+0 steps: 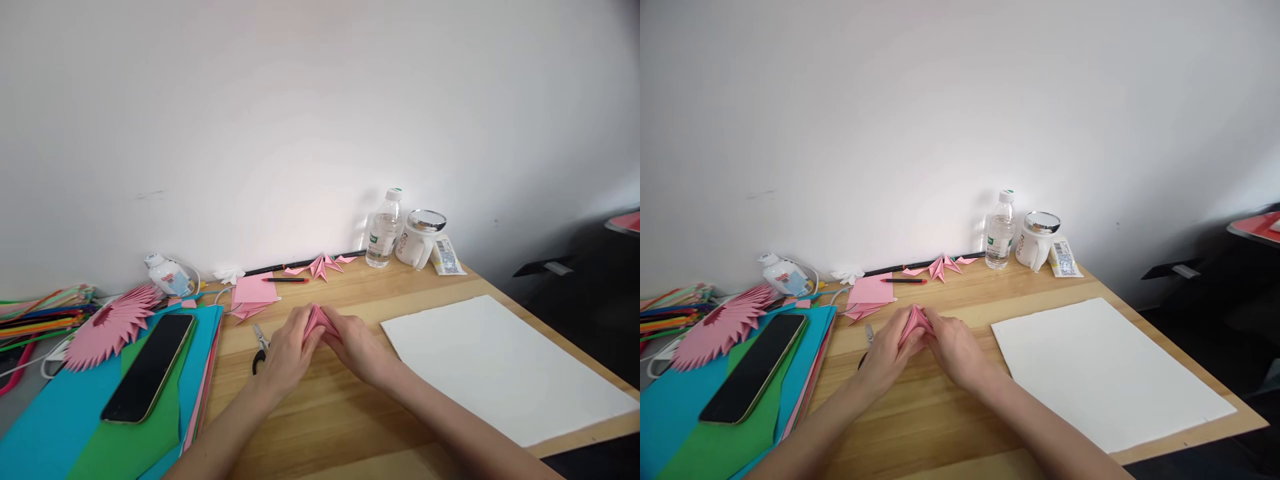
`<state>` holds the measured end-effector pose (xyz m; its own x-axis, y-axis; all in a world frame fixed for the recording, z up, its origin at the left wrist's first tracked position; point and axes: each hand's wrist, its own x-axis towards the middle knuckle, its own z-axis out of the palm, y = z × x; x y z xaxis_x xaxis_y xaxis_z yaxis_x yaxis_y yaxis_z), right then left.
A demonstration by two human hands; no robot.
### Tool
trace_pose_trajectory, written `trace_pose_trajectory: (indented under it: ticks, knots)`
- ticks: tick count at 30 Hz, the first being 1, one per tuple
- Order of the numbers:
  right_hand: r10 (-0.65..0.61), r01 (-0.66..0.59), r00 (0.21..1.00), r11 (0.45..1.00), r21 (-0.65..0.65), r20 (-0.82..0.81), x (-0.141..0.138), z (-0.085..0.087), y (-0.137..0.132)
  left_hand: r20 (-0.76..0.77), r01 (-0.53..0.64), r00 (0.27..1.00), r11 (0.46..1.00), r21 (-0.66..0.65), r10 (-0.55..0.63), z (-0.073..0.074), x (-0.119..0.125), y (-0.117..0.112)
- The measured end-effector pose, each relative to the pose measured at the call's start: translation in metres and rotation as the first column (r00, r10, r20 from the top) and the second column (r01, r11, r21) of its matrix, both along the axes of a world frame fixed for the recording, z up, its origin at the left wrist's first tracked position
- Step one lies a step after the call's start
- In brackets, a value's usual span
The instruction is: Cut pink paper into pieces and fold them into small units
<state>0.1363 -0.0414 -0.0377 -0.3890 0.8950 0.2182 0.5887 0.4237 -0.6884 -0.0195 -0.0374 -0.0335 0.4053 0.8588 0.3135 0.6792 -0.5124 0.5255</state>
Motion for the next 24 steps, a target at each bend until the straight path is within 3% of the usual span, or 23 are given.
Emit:
trace_pose_trajectory:
  ticks: [5,9,15,24]
  knots:
    - [-0.052,0.034,0.991,0.988,0.148,0.121,0.0,-0.013,0.002,-0.015,-0.042,0.999,0.996,-0.083,0.041,-0.005,-0.002,0.005]
    - [-0.094,0.041,0.967,0.975,0.219,0.238,-0.001,-0.016,0.005,-0.056,-0.034,0.998,0.997,-0.067,0.031,-0.001,0.001,0.002]
    - [-0.143,0.068,0.959,0.955,0.29,0.244,-0.002,-0.015,0.006,-0.129,0.008,0.992,0.999,-0.052,-0.014,0.007,0.003,0.007]
    - [-0.24,0.031,0.868,0.899,0.436,0.434,-0.005,-0.024,0.016,-0.197,-0.011,0.98,0.999,-0.033,0.004,0.006,0.005,0.015]
